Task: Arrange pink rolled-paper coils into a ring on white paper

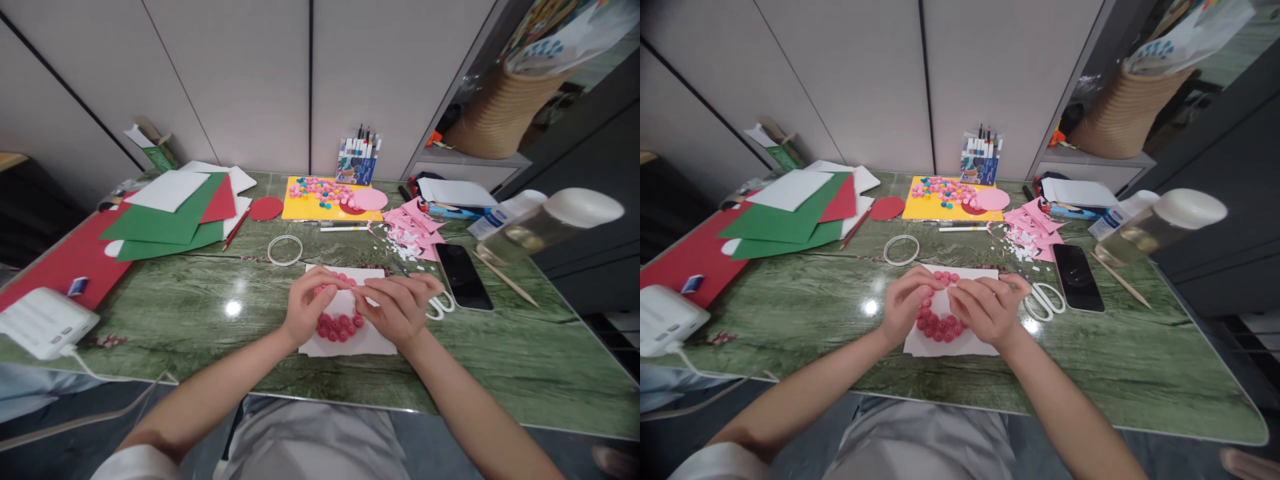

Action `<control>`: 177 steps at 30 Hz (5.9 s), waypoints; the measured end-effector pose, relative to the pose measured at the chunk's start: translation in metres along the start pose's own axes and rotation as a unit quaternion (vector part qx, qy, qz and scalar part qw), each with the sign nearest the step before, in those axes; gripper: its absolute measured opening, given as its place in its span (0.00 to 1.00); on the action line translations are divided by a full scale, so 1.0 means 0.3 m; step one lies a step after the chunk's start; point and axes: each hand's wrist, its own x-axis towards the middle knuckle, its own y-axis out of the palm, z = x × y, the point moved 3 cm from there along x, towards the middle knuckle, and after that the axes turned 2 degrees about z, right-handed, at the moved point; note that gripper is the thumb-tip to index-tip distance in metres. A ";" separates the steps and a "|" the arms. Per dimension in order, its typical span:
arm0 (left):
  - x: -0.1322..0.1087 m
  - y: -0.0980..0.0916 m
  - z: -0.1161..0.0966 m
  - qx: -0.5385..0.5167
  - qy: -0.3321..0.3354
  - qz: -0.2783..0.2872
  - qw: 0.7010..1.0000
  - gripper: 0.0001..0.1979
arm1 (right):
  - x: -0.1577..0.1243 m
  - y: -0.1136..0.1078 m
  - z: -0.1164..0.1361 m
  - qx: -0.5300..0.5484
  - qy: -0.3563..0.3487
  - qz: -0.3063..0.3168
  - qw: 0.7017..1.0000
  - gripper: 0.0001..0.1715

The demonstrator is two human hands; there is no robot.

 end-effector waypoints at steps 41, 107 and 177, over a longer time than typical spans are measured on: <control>0.652 -0.138 0.437 0.449 -0.084 0.031 0.889 0.14 | 0.003 0.028 -0.141 -0.027 0.108 0.000 0.994 0.09; 0.070 -0.028 0.124 0.000 -0.264 0.068 0.962 0.16 | -0.040 0.136 -0.049 0.180 0.273 0.267 0.907 0.03; 0.130 -0.126 0.140 -0.266 -0.246 -0.086 0.928 0.13 | -0.075 0.151 -0.110 0.093 0.237 0.274 0.927 0.08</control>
